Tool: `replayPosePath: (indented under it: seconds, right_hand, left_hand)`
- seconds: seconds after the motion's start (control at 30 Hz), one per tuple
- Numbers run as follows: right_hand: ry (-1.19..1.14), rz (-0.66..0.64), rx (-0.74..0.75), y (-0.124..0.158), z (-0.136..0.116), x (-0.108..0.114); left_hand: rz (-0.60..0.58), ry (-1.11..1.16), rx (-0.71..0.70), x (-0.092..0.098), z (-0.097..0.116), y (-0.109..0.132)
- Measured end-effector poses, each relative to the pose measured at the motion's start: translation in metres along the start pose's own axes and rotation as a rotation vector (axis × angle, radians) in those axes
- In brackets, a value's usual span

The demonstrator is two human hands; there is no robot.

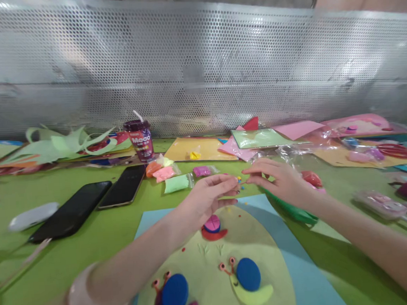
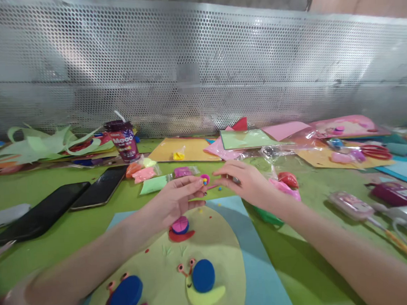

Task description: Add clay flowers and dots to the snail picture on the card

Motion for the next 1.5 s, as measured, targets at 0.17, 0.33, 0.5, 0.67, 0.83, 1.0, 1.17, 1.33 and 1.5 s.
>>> replayPosePath:
  seconds: [0.17, 0.33, 0.5, 0.67, 0.83, 1.0, 1.17, 1.33, 1.5]
  right_hand:
    - [-0.046, -0.555, -0.018, 0.009, 0.010, -0.035]
    - [-0.043, -0.636, 0.008, 0.015, 0.005, -0.047]
    - [-0.046, -0.537, 0.064, 0.011, 0.001, -0.044]
    - [-0.155, -0.225, -0.011, -0.002, -0.006, -0.014]
    - [-0.321, -0.031, -0.161, -0.005, -0.009, 0.006]
    - [-0.335, 0.013, -0.172, -0.004, -0.011, 0.008]
    - [-0.304, 0.038, -0.148, -0.002, -0.014, 0.008]
    - [-0.284, 0.048, -0.146, -0.001, -0.013, 0.008]
    - [-0.273, 0.048, -0.132, -0.001, -0.014, 0.007]
  left_hand:
    - [0.030, 0.025, -0.011, 0.004, 0.002, -0.001]
    - [0.044, 0.033, -0.011, 0.003, 0.003, 0.001]
    - [0.042, 0.039, 0.004, 0.002, 0.003, 0.002]
    - [0.038, 0.020, 0.012, 0.002, 0.002, 0.002]
    - [-0.018, 0.006, 0.004, -0.001, 0.001, 0.002]
    - [-0.010, -0.020, 0.006, -0.002, 0.002, 0.002]
    - [-0.025, -0.040, -0.003, -0.004, 0.003, 0.003]
    - [-0.022, -0.049, 0.009, -0.003, 0.002, 0.003]
    - [-0.032, -0.068, -0.003, -0.004, 0.002, 0.002]
Point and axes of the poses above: each hand's wrist, its own y-axis away from the middle knuckle, its own x-axis out of the back of the hand, z = x × y, the point moved 7 cm from there along -y, towards the middle knuckle, and after that the axes turned 2 degrees about -x, right-handed, at the moved point
